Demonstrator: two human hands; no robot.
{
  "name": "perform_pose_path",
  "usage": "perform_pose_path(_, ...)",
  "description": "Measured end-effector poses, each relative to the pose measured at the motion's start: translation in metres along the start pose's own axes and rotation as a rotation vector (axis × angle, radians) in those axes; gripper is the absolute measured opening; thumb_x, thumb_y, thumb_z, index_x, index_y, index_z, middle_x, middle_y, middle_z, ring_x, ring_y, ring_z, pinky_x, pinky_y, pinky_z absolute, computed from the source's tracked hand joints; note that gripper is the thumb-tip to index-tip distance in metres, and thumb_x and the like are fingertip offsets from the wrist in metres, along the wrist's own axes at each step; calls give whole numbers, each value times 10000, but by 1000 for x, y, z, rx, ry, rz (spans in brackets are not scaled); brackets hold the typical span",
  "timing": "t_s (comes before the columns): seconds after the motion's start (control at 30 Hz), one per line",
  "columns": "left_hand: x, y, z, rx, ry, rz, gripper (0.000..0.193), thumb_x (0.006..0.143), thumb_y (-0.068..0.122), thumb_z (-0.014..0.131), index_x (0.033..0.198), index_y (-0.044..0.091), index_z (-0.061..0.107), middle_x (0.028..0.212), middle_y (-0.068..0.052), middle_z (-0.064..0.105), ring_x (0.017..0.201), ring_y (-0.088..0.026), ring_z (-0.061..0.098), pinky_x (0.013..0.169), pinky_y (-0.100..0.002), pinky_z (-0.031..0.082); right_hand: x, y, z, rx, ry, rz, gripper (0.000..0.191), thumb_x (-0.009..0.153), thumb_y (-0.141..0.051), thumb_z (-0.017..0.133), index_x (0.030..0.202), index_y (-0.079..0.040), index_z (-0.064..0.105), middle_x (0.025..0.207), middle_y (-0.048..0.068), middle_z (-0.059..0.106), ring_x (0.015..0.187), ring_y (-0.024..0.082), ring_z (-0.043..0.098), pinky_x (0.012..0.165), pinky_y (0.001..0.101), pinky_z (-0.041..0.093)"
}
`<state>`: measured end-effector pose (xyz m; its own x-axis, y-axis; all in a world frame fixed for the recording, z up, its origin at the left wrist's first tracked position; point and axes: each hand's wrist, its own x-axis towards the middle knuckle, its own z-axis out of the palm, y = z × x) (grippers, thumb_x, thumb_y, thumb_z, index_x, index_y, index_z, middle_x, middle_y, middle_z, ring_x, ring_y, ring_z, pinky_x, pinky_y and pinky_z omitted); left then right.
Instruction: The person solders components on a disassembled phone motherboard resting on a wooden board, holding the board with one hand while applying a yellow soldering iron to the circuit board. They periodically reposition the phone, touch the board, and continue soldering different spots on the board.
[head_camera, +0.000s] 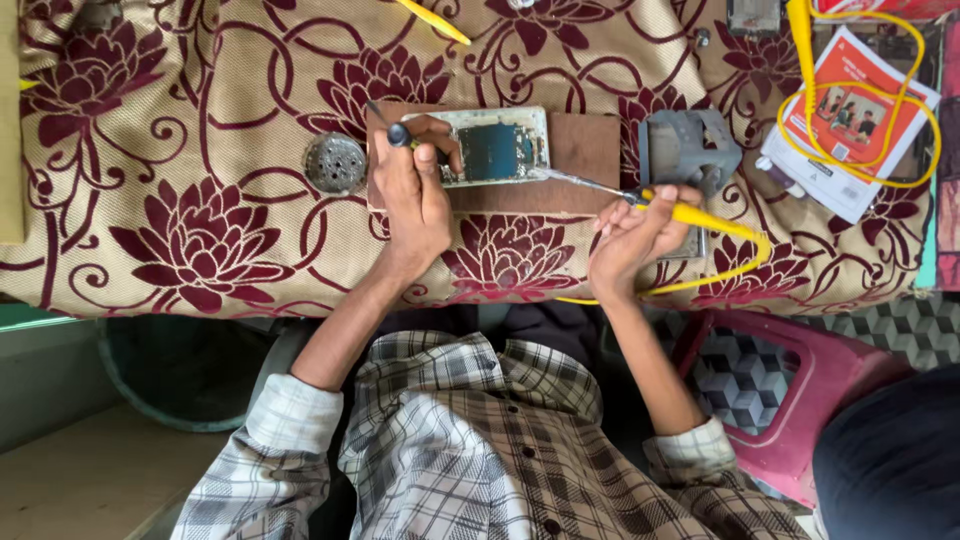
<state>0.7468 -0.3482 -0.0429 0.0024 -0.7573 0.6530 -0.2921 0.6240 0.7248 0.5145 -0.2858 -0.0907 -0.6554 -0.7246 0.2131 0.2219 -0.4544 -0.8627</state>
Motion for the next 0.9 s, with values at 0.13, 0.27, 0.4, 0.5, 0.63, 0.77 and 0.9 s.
perform_pose_path(0.13,-1,1,0,-30,-51,-88,450,1202,338,282,1190,-24,548,807,-71,620,626,-151,519,628,-321,402,3,4,-6,2,0,13,263,1168,-345,503,1119,-104,412,668,9,368,547,134,467,499,300,454)
perform_pose_path(0.27,-3,2,2,-90,-55,-94,435,1202,323,292,1183,-32,541,829,-88,620,649,-141,562,612,-309,423,3,4,-6,11,-4,69,274,1144,-361,484,1144,-102,395,673,40,419,540,144,491,506,295,464)
perform_pose_path(0.4,-3,2,1,-72,-71,-86,420,1205,310,291,1182,-23,545,812,-81,614,659,-144,551,636,-317,427,2,1,-3,-31,-19,61,298,1146,-376,497,1159,-98,392,712,39,423,553,150,492,510,289,453)
perform_pose_path(0.5,-2,3,2,-83,-65,-74,415,1206,304,291,1187,-23,546,822,-92,604,688,-151,571,644,-316,436,4,0,-1,-11,-37,106,304,1145,-379,487,1154,-86,406,655,44,432,519,144,485,514,290,469)
perform_pose_path(0.63,-1,3,1,-65,-86,-83,395,1190,276,297,1183,-31,546,797,-89,609,668,-157,545,640,-328,430,4,1,0,-45,-55,59,298,1156,-365,484,1151,-78,403,725,39,414,530,139,454,514,289,450)
perform_pose_path(0.77,-1,1,0,-47,-99,-4,359,1226,251,304,1212,-30,528,826,-94,606,757,-203,572,713,-351,467,4,0,0,-38,-64,65,287,1159,-352,479,1149,-74,406,698,37,407,527,140,449,515,289,450)
perform_pose_path(0.9,-2,-1,1,-21,-80,-42,354,1204,244,309,1207,-24,539,797,-86,610,694,-192,549,687,-355,448,5,0,0,-40,-103,47,287,1179,-346,477,1139,-72,400,713,38,415,532,139,443,535,295,457)
